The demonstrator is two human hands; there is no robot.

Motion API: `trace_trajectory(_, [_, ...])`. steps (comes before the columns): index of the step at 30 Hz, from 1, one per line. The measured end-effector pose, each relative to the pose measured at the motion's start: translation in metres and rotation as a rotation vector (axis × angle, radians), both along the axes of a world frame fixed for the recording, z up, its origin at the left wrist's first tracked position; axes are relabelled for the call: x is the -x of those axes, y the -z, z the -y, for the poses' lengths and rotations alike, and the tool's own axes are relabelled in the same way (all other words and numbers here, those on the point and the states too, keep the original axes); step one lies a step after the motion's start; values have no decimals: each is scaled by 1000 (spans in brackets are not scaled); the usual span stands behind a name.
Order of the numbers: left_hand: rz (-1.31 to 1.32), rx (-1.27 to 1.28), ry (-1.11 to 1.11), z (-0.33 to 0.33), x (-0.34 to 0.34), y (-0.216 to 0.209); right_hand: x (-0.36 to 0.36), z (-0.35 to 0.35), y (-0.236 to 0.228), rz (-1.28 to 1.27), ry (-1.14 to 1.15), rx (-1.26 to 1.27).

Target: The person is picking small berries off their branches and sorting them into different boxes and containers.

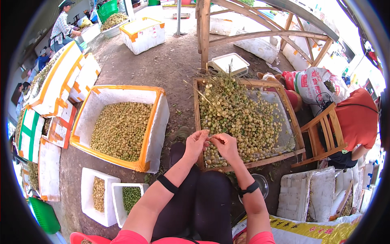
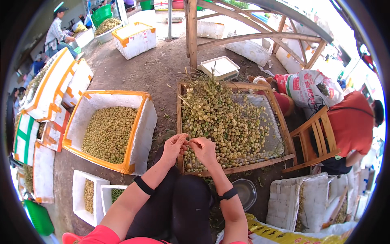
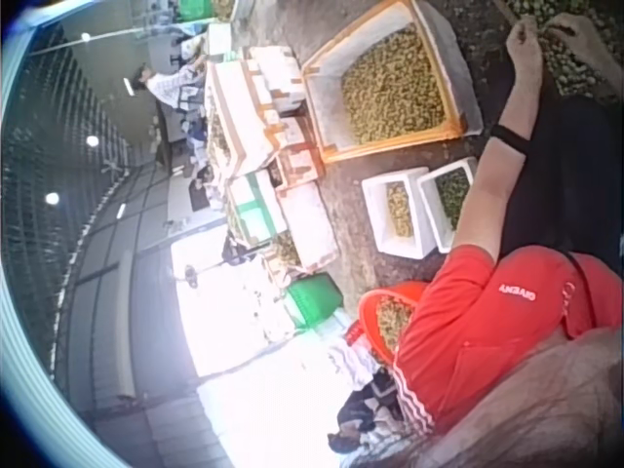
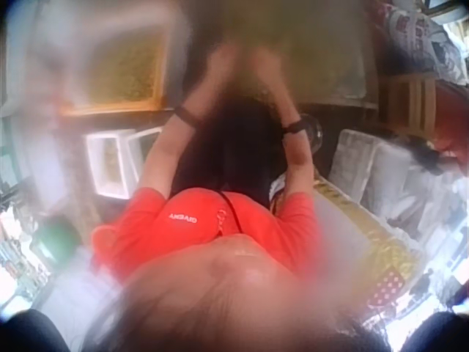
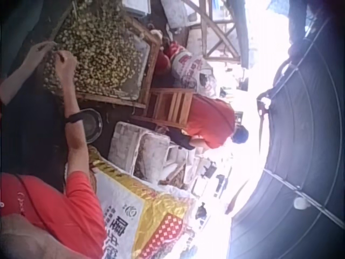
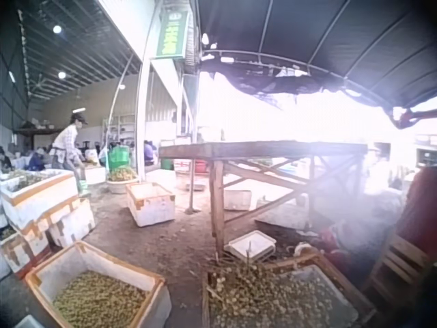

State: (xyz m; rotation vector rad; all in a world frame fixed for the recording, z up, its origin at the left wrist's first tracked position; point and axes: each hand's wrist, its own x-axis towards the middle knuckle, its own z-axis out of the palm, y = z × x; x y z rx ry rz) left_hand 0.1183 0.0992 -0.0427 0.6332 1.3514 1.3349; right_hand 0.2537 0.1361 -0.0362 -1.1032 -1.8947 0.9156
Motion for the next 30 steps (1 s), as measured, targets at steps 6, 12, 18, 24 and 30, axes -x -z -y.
trace_trajectory(6, [307,-28,137,0,4,12,-2,7,-4,55,2,-130])
trace_trajectory(12, [519,-68,200,6,6,5,-4,13,-8,-60,-21,-110])
trace_trajectory(18, [512,-32,252,23,15,-26,-3,20,-28,-295,-154,343])
trace_trajectory(24, [406,-67,176,70,67,-38,5,34,-49,-403,-151,440])
trace_trajectory(30, [476,-134,-384,148,165,-15,-63,72,-62,-278,-47,341])
